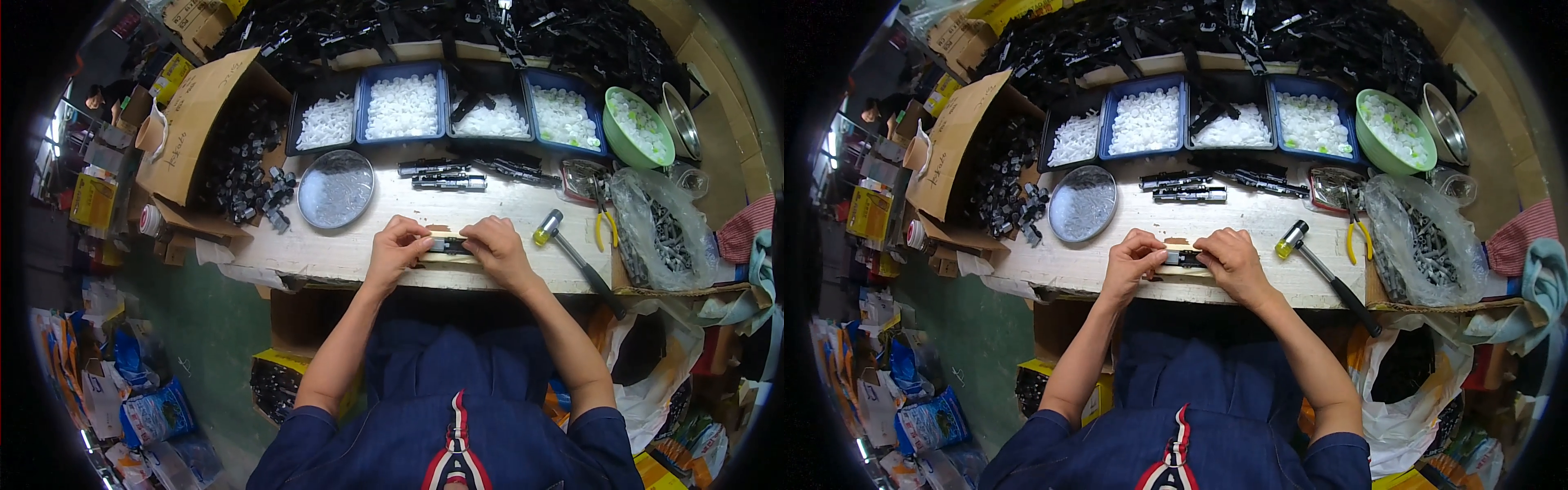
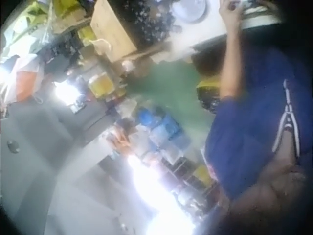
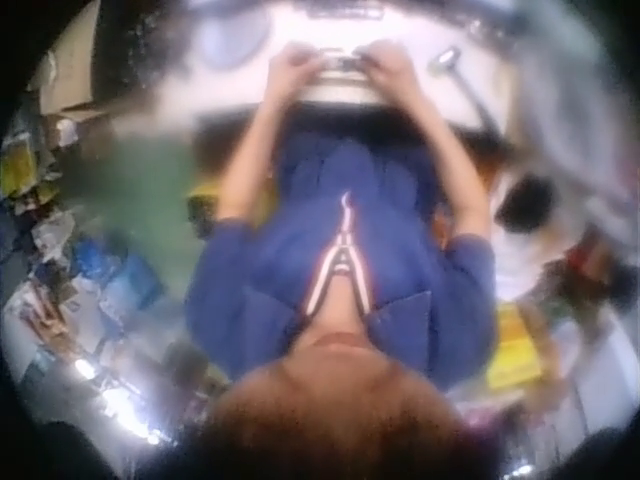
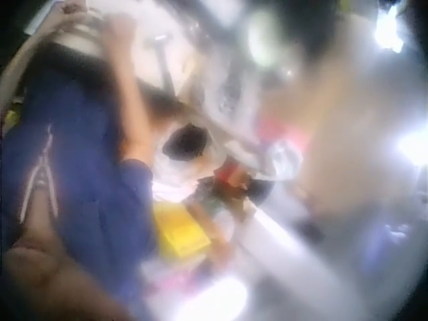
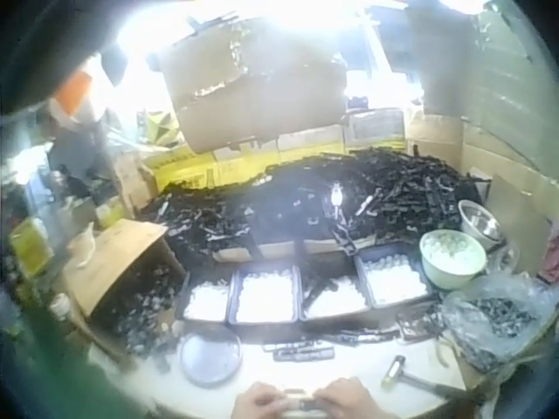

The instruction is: The person assembles black plastic housings and white plastic pins using a wooden jig, hammer, and pliers at a factory workbench.

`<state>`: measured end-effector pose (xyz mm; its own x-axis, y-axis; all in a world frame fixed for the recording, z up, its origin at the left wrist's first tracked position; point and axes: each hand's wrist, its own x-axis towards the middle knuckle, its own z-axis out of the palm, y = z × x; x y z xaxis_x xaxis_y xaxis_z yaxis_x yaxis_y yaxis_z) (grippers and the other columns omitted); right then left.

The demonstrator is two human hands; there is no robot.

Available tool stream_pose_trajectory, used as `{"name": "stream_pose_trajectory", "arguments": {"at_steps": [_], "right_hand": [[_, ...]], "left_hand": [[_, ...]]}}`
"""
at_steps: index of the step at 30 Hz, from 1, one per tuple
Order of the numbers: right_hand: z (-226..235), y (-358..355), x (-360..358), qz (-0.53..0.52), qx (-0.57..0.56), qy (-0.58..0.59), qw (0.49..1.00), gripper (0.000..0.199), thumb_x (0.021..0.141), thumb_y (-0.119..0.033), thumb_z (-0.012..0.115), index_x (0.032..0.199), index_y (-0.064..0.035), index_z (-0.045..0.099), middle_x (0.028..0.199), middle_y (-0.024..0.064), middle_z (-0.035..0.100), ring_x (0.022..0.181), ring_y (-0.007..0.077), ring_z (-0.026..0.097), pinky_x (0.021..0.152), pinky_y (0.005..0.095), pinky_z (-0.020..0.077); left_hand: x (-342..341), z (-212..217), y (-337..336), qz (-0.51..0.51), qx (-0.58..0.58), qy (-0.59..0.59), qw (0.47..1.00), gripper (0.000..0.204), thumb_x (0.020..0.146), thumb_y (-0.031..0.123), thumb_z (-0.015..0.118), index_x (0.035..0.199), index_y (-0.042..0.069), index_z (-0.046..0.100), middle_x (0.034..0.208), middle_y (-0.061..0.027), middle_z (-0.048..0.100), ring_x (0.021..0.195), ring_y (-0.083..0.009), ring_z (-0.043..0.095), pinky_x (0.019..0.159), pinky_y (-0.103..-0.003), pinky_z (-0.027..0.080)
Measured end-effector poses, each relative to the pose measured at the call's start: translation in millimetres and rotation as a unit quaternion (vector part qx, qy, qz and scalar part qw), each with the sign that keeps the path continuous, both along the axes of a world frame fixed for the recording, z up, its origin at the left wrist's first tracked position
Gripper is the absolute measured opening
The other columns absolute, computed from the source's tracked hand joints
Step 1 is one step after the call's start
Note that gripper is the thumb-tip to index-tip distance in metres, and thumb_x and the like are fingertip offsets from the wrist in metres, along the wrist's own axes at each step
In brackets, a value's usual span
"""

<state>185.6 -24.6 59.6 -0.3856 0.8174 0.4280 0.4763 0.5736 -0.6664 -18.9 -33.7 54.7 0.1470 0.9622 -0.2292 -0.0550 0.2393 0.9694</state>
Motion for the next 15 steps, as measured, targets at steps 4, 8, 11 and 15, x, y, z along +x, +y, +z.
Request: {"name": "stream_pose_trajectory", "arguments": {"at_steps": [4,8,11,15], "right_hand": [[-1.0,-1.4,3.2,-0.013,0.005,-0.004,1.0,0.014,0.072,-0.008,0.063,0.085,-0.0065,0.059,0.072,0.0041,0.055,0.072,0.0199,0.051,0.065,0.0315,0.0338],[-2.7,2.1,8.6,-0.033,0.006,0.007,0.999,0.013,0.072,-0.007,0.063,0.084,-0.0062,0.059,0.072,0.0042,0.055,0.071,0.0203,0.051,0.065,0.0315,0.034],[5.0,7.4,27.7,-0.125,0.102,-0.006,0.987,0.014,0.071,-0.001,0.058,0.084,-0.0043,0.059,0.075,0.008,0.056,0.075,0.0238,0.053,0.065,0.033,0.0377],[16.8,16.3,117.9,-0.348,0.118,-0.152,0.917,0.019,0.071,-0.004,0.057,0.089,-0.0014,0.057,0.083,0.0141,0.054,0.076,0.0311,0.052,0.067,0.0394,0.0421]], "left_hand": [[5.5,-2.3,0.8,0.027,0.061,-0.025,0.997,0.005,0.073,0.002,0.066,0.076,0.001,0.062,0.082,0.0006,0.045,0.06,-0.0039,0.046,0.047,-0.016,0.037],[8.4,-6.6,6.6,-0.008,0.121,0.069,0.99,0.006,0.072,0.0,0.065,0.078,0.0,0.062,0.081,-0.0007,0.045,0.062,-0.0053,0.045,0.053,-0.019,0.038],[1.3,1.4,6.3,-0.018,0.185,0.152,0.971,0.007,0.074,0.001,0.065,0.08,-0.001,0.061,0.085,-0.001,0.045,0.056,-0.0038,0.047,0.047,-0.016,0.037],[1.9,27.1,28.5,-0.04,0.192,0.232,0.953,0.015,0.071,0.006,0.067,0.085,0.001,0.063,0.082,-0.0033,0.051,0.058,-0.0068,0.049,0.051,-0.019,0.041]]}}
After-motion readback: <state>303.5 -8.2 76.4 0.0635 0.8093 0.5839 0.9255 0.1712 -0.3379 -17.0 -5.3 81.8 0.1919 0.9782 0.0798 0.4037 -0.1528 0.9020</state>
